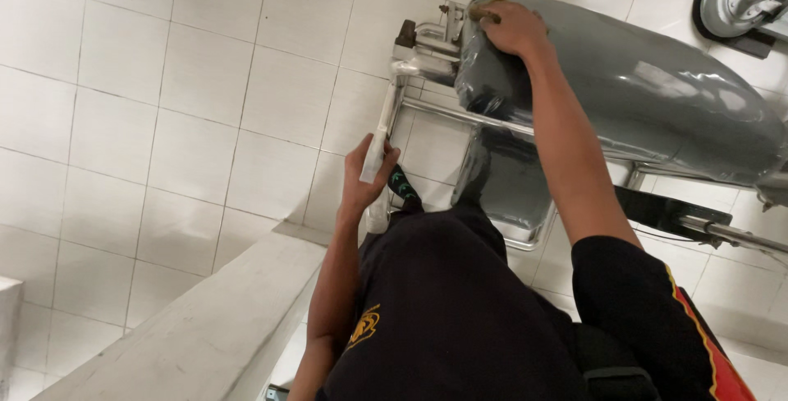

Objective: The person sprays cleaning solution onto the metal frame and padded seat of a gym weight machine and wipes the surfaces with a cloth.

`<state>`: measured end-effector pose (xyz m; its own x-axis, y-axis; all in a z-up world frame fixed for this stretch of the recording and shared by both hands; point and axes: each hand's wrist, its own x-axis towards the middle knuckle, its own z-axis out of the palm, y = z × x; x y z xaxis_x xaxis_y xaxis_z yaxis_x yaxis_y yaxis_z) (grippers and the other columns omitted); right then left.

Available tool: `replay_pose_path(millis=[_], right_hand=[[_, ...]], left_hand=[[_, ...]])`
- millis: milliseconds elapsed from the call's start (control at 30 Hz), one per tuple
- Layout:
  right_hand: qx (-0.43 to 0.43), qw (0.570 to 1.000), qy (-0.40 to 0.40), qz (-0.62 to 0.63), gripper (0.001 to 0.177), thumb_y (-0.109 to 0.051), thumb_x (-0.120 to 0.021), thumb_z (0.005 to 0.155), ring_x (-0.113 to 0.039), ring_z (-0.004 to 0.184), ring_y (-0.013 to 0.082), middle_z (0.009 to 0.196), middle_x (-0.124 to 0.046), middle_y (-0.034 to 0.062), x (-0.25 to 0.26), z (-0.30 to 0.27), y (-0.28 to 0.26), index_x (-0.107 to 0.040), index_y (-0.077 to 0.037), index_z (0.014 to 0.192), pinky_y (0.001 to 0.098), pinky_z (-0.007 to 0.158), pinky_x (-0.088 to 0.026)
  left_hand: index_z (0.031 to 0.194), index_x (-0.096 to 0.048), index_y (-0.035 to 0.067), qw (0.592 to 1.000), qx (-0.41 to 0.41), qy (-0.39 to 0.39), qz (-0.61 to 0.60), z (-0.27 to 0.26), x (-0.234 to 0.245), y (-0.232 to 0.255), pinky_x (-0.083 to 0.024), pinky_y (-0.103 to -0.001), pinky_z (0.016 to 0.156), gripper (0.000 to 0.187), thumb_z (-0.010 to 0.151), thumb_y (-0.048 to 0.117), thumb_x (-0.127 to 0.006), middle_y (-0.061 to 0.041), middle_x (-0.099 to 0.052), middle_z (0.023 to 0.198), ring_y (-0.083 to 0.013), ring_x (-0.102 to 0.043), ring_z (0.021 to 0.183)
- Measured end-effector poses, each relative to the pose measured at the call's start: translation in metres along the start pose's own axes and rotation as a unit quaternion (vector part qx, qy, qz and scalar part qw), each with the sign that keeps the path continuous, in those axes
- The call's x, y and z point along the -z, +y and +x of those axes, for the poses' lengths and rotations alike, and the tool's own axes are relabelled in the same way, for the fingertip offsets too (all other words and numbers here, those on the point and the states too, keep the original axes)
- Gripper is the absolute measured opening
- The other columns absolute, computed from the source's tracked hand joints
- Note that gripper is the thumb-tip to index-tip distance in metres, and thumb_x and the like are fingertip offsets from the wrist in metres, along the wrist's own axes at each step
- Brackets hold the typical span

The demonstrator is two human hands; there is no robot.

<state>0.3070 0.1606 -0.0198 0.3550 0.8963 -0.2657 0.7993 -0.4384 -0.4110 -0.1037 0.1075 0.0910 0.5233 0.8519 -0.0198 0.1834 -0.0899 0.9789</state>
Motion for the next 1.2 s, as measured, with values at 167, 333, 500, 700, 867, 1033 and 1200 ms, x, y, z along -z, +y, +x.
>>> replay_pose_path(millis=[167, 333, 500, 700, 867, 1033, 1200], right_hand=[[0.169, 0.984, -0.049, 0.011, 0.025, -0.035, -0.058, 0.101, -0.062, 0.126, 0.0308, 0.134, -0.07, 0.0025, 0.012, -0.024, -0.029, -0.076, -0.023, 0.114, 0.0533, 0.116, -0.042], [0.298, 0.938, -0.055, -0.17, 0.025, -0.037, -0.06, 0.101, -0.061, 0.124, 0.0274, 0.118, -0.073, 0.0028, -0.001, -0.077, -0.051, -0.078, -0.022, 0.11, 0.0513, 0.127, -0.031], [0.357, 0.925, -0.017, -0.128, 0.027, -0.041, -0.059, 0.102, -0.052, 0.142, 0.0261, 0.129, -0.071, -0.0005, 0.003, -0.091, -0.046, -0.077, -0.022, 0.109, 0.0507, 0.132, -0.026], [0.177, 0.976, 0.011, -0.126, 0.026, -0.032, -0.056, 0.1, -0.04, 0.144, 0.0334, 0.147, -0.059, 0.0069, 0.004, -0.06, -0.057, -0.078, -0.025, 0.113, 0.0641, 0.119, -0.014], [0.152, 0.974, 0.002, -0.169, 0.027, -0.035, -0.055, 0.104, -0.037, 0.149, 0.0312, 0.156, -0.053, 0.0049, -0.008, -0.067, -0.06, -0.074, -0.022, 0.118, 0.0628, 0.122, -0.019], [0.211, 0.96, 0.102, -0.152, 0.036, -0.041, -0.052, 0.109, -0.033, 0.157, 0.0306, 0.163, -0.044, 0.003, -0.006, -0.144, -0.062, -0.066, -0.03, 0.14, 0.0611, 0.129, -0.021], [0.062, 0.998, 0.011, -0.021, 0.048, -0.036, -0.046, 0.11, -0.025, 0.15, 0.0375, 0.168, -0.028, 0.0084, 0.042, -0.127, 0.0, -0.045, -0.028, 0.157, 0.0756, 0.115, -0.005]], left_hand=[[0.092, -0.061, 0.003, 1.0, 0.008, -0.001, -0.003, 0.007, 0.01, -0.007, -0.049, -0.031, 0.061, 0.017, 0.095, 0.015, -0.073, -0.006, -0.063, 0.072, -0.0129, -0.059, 0.066], [0.09, -0.062, 0.003, 0.998, 0.036, -0.05, 0.008, 0.004, 0.015, -0.012, -0.049, -0.032, 0.062, 0.016, 0.094, 0.014, -0.074, -0.007, -0.062, 0.069, -0.0157, -0.059, 0.063], [0.091, -0.062, 0.003, 0.996, 0.001, -0.095, 0.002, 0.007, 0.023, -0.016, -0.052, -0.033, 0.065, 0.016, 0.093, 0.014, -0.074, -0.007, -0.065, 0.075, -0.0171, -0.064, 0.067], [0.091, -0.064, 0.004, 0.991, -0.021, -0.132, 0.016, 0.024, 0.011, -0.027, -0.052, -0.035, 0.066, 0.018, 0.093, 0.018, -0.075, -0.008, -0.066, 0.074, -0.0196, -0.065, 0.068], [0.094, -0.064, 0.004, 0.983, -0.057, -0.172, 0.017, 0.037, 0.0, -0.021, -0.052, -0.035, 0.067, 0.019, 0.093, 0.019, -0.076, -0.008, -0.067, 0.079, -0.0199, -0.067, 0.072], [0.094, -0.064, 0.004, 0.982, -0.021, -0.189, -0.007, 0.055, -0.007, -0.022, -0.053, -0.034, 0.066, 0.018, 0.093, 0.018, -0.075, -0.008, -0.066, 0.076, -0.0178, -0.066, 0.07], [0.089, -0.062, 0.006, 0.979, 0.018, -0.203, 0.009, 0.091, -0.024, -0.023, -0.05, -0.033, 0.061, 0.019, 0.093, 0.018, -0.075, -0.005, -0.065, 0.071, -0.0141, -0.064, 0.065]])
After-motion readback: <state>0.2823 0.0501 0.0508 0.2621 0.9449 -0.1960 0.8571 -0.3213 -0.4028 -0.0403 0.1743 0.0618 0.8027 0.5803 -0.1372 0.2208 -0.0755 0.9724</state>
